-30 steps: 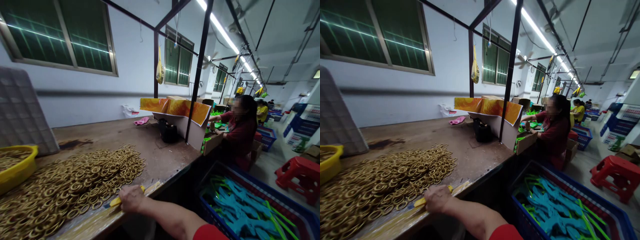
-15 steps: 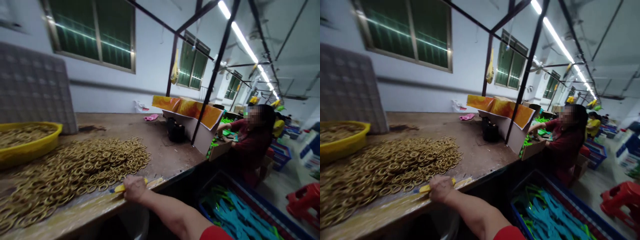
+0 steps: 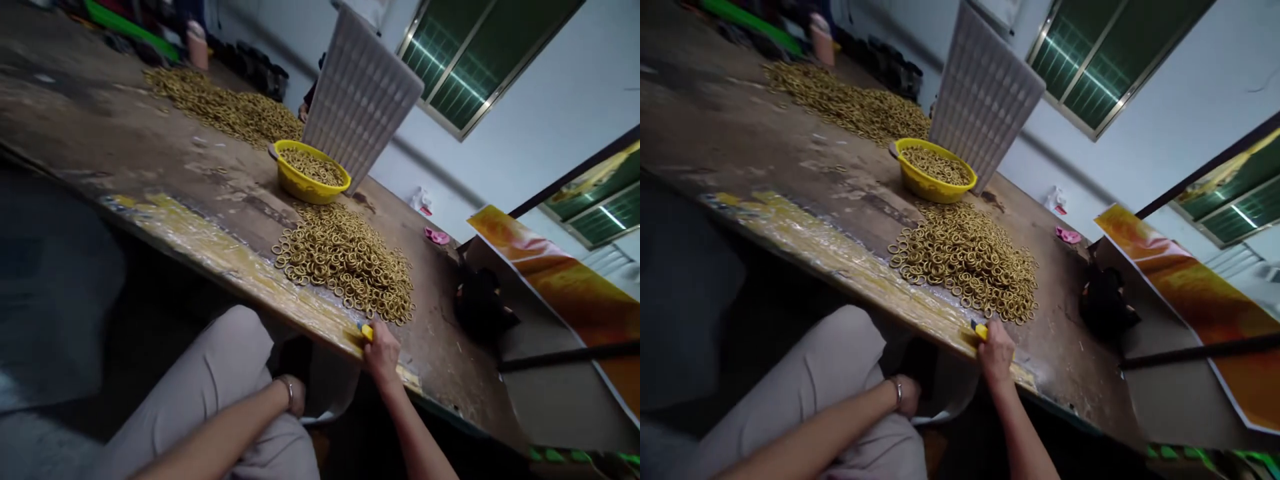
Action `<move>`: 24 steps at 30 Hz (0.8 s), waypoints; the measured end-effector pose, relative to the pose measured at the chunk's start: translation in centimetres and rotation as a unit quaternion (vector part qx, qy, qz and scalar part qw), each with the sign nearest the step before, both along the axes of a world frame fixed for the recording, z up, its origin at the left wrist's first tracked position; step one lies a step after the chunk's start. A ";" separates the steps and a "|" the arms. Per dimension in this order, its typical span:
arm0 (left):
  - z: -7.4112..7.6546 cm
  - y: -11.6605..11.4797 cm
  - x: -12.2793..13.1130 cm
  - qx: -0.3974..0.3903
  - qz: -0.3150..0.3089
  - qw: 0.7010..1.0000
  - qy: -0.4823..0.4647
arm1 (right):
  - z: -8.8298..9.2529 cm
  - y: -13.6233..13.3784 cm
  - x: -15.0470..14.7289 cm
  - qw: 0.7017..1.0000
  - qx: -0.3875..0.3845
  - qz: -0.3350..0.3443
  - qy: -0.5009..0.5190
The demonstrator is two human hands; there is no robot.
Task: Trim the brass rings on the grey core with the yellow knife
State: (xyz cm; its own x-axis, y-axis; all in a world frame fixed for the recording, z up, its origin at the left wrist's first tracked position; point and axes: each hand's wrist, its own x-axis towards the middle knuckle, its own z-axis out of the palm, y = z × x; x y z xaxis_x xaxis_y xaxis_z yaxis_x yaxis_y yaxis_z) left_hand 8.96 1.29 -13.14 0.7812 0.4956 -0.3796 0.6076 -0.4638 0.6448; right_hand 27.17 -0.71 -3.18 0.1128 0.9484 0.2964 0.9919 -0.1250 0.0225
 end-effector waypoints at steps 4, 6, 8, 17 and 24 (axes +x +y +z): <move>0.2 -0.8 -1.3 -0.002 -0.001 0.999 0.040 | 0.0 -0.4 -0.1 0.999 0.028 0.020 0.007; 1.1 -1.4 -1.9 0.005 0.002 1.000 0.027 | 0.0 -0.4 -0.1 0.999 0.043 0.029 0.004; 2.8 -2.0 -2.4 0.004 0.002 1.000 0.001 | -0.1 -0.5 0.1 0.998 0.052 0.039 -0.004; 12.9 8.4 -8.4 0.303 0.267 0.866 -0.295 | -0.1 -0.5 0.0 0.998 0.034 0.051 -0.011; 13.3 24.6 -8.5 0.297 0.413 0.854 -0.112 | -0.2 -0.5 0.0 0.998 0.033 0.056 -0.001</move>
State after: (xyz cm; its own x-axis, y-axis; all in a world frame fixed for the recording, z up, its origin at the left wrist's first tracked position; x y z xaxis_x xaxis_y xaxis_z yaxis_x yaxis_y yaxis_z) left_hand 0.47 25.92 0.17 0.0921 0.9654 0.2441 0.7774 -0.2229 0.5881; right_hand 27.15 -1.16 -3.39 0.0070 0.9332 0.3593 0.9997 -0.0150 0.0197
